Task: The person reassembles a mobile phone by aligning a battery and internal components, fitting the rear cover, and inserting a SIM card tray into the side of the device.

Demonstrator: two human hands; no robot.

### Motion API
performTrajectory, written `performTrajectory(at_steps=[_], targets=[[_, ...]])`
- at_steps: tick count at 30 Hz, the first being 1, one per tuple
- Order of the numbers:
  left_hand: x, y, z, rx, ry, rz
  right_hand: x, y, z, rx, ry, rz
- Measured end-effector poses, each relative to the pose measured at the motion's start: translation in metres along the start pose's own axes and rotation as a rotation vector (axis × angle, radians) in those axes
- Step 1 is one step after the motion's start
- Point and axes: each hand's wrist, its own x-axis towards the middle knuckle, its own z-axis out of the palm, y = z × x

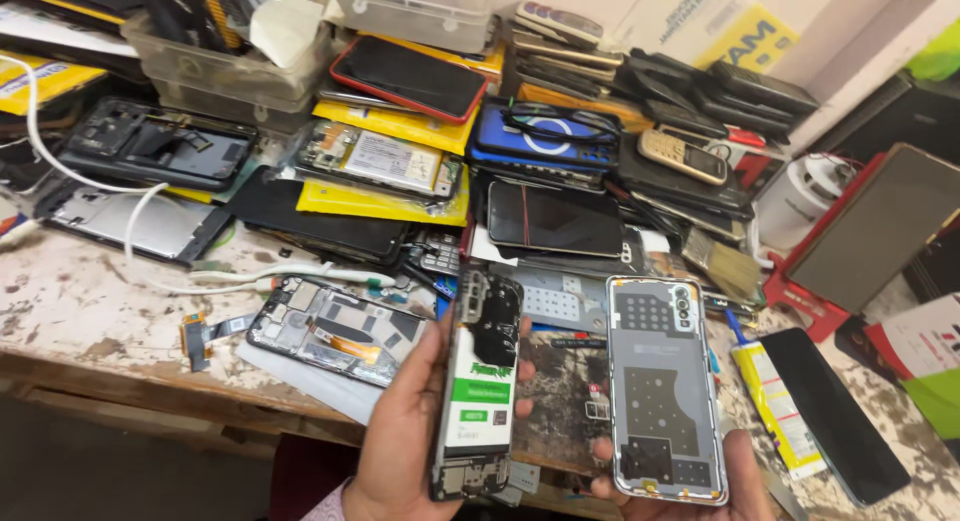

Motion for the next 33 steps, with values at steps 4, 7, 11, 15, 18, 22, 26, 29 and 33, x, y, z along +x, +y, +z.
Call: performTrajectory(at_steps=[4, 7, 11, 15, 18, 22, 26, 29, 33], targets=[[0.003, -0.002, -0.002, 0.036, 0.108, -0.045, 0.009, 0.006, 0.005, -0.106, 0.0, -0.035], [0.004, -0.007, -0.005, 0.073, 0.162, -0.087, 0.01, 0.015, 0.011, -0.154, 0.07, -0.036], [0.005, -0.012, -0.008, 0.123, 0.177, -0.085, 0.009, 0.028, 0.03, -0.104, 0.113, -0.059], [0.01, -0.009, -0.004, 0.271, 0.195, -0.06, 0.012, 0.041, 0.042, 0.132, -0.14, -0.064], [0.018, -0.002, 0.002, 0.386, 0.176, -0.043, 0.013, 0.054, 0.034, -0.058, 0.644, -0.105], [0.029, 0.007, 0.014, 0.504, 0.175, -0.048, 0.012, 0.061, 0.026, 0.005, 0.505, -0.088], [0.043, 0.01, 0.028, 0.682, 0.154, 0.001, 0.015, 0.071, 0.02, 0.068, 0.146, -0.225], [0.051, 0.01, 0.037, 0.765, 0.113, 0.028, 0.019, 0.072, 0.023, 0.095, 0.19, -0.249], [0.062, 0.007, 0.047, 0.846, 0.066, 0.125, 0.024, 0.066, 0.042, 0.047, 0.299, -0.143]])
